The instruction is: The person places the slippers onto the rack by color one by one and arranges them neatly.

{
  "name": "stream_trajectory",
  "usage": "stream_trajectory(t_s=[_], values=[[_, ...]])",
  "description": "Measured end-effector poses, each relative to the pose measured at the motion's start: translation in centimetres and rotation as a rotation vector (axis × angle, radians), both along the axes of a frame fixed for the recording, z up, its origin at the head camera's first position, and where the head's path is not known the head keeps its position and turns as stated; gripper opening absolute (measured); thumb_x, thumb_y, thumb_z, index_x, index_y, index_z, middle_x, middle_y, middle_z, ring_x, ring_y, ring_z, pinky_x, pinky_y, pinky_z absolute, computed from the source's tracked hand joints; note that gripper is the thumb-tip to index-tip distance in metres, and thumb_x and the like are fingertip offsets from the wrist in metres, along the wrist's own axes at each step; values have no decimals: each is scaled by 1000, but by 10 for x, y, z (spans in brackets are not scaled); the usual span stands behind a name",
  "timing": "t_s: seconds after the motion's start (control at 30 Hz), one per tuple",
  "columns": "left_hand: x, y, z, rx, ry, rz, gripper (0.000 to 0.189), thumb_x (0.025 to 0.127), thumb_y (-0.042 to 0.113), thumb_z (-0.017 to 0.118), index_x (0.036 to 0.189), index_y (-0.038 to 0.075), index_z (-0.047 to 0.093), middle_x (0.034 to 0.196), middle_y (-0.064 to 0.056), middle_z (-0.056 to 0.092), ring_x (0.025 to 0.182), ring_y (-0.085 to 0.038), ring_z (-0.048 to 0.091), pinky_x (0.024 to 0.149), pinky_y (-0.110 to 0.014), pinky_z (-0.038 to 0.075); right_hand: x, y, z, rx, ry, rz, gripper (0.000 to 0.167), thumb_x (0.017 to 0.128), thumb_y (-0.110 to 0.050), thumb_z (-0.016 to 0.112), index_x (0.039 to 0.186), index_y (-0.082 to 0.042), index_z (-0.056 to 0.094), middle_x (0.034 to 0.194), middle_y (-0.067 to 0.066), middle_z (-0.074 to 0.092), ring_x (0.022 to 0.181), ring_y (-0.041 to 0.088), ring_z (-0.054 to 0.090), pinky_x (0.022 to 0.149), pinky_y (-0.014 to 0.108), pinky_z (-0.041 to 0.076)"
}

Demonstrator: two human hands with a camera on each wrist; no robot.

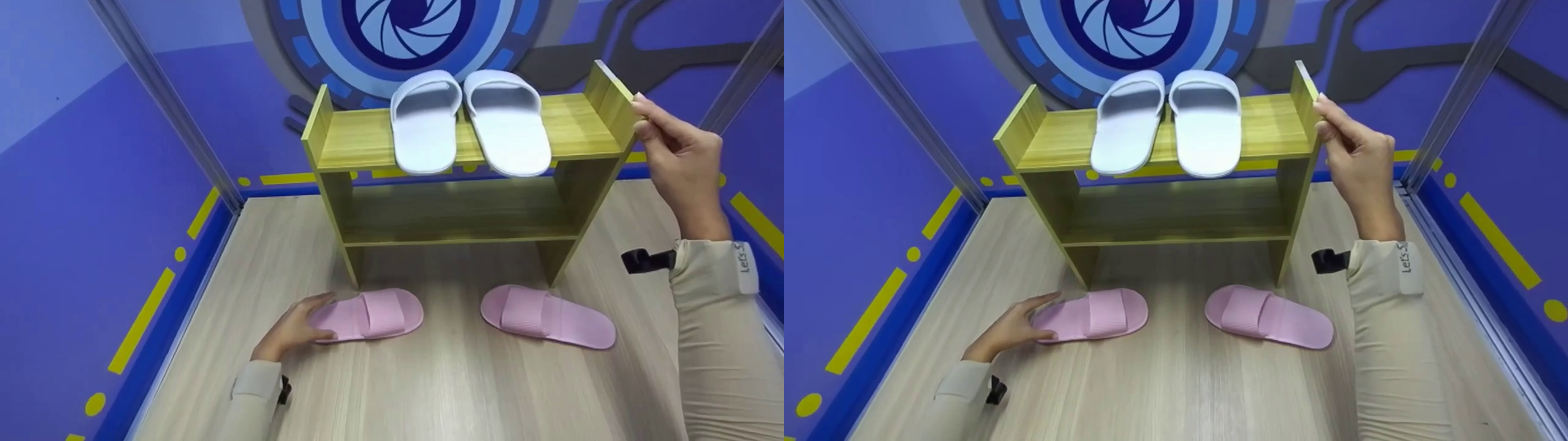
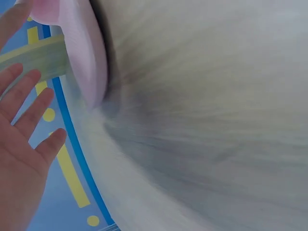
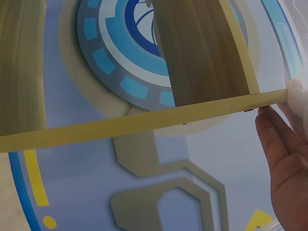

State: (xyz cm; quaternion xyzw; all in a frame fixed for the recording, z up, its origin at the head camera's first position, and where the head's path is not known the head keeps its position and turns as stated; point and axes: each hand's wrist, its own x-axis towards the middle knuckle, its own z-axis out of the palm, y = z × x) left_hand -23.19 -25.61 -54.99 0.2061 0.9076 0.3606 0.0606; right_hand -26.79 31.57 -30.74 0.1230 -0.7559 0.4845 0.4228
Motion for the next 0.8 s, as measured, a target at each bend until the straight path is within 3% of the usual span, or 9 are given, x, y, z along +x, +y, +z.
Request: stream_trajectory(t_s=[0.33,0.57,0.8], values=[[1,-5,-8,-29,-64,17,89,63,28,89,139,3,50,143,-16,50,135,-35,43,112,-48,33,0,1,-1,-17,-11,15,26,88,-3,66,113,-3,71,121,5,67,111,5,64,77,6,49],[1,-7,-15,-47,-20,6,92,60,29,91,136,-3,51,141,-20,50,134,-43,41,112,-54,31,0,-1,-1,17,12,-13,25,88,-2,65,113,-6,72,120,5,68,112,7,64,81,8,50],[2,-8,-19,-59,-40,30,89,62,28,90,136,-3,51,141,-20,50,133,-38,44,111,-50,34,2,0,1,-41,-39,22,26,88,-3,66,113,-4,71,122,5,66,115,7,62,83,8,50]])
